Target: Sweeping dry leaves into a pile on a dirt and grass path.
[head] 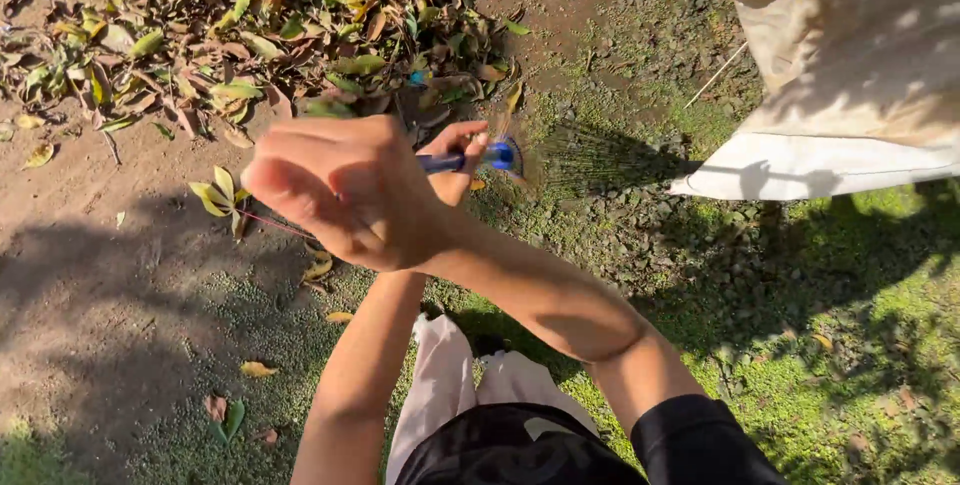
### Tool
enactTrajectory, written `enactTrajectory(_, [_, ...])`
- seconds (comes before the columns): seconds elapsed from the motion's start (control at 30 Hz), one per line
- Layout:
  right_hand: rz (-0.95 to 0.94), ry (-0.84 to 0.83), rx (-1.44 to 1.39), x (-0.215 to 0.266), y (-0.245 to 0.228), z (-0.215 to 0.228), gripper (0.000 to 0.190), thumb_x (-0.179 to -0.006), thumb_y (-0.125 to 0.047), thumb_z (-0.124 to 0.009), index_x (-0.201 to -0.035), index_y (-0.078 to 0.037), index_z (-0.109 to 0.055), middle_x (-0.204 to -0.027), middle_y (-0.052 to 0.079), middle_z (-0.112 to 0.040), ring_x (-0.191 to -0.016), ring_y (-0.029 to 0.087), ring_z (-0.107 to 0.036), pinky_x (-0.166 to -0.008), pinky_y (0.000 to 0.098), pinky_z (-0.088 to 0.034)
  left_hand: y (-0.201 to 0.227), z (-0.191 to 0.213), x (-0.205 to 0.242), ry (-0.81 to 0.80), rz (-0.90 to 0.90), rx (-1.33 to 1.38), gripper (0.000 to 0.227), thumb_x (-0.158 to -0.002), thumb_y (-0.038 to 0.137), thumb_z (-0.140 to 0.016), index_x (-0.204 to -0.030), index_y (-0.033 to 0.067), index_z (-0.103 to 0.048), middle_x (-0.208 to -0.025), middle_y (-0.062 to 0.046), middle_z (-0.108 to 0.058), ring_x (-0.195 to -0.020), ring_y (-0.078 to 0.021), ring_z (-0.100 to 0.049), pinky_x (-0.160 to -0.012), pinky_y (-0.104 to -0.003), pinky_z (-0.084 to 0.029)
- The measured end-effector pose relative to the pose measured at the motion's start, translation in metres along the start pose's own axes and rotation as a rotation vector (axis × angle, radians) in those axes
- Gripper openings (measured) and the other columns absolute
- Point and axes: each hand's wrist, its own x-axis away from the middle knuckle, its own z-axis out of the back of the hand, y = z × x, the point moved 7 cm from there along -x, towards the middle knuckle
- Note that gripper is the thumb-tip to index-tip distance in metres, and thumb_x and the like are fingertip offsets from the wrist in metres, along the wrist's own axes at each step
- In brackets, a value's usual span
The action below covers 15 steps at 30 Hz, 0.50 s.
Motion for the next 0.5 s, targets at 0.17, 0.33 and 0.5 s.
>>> enactTrajectory(0.17, [-0.249, -0.065, 0.15, 0.074, 0.159, -0.057, 0.047, -0.111, -0.032, -0.052, -0.074, -0.003, -0.056, -0.068, 0.005, -0.056, -0.052, 0.018, -0.053, -0.053, 0.033, -0.042, -0.112, 0.025, -0.011, -0.009, 0.074, 0.276, 0.036, -0.096, 0.019, -0.074, -0.126, 0.0008, -0.065, -0.077, -0.001, -0.063, -0.067, -0.0073, -0.06, -0.058, -0.025, -0.045])
enactTrajectory(0.33, [-0.863, 0.504, -0.129, 0.167, 0.283, 0.003, 0.052, -0.107, -0.041, -0.053, -0.067, -0.008, -0.063, -0.061, 0.002, -0.064, -0.052, 0.012, -0.062, -0.05, 0.0252, -0.051, -0.169, 0.049, 0.0, -0.045, 0.106, 0.286, 0.025, -0.102, 0.012, -0.069, -0.123, -0.0016, -0.066, -0.094, -0.002, -0.071, -0.086, -0.0107, -0.066, -0.077, -0.026, -0.052])
enactTrajectory(0.5, [-1.092, 1.148, -0.283, 0.308, 0.373, 0.081, 0.04, -0.103, -0.038, -0.061, -0.076, -0.009, -0.061, -0.065, 0.005, -0.065, -0.054, 0.016, -0.064, -0.05, 0.0315, -0.056, -0.177, 0.082, -0.004, 0.057, 0.197, 0.382, 0.024, -0.101, 0.008, -0.07, -0.122, -0.0016, -0.066, -0.089, -0.002, -0.069, -0.085, -0.012, -0.066, -0.081, -0.027, -0.054])
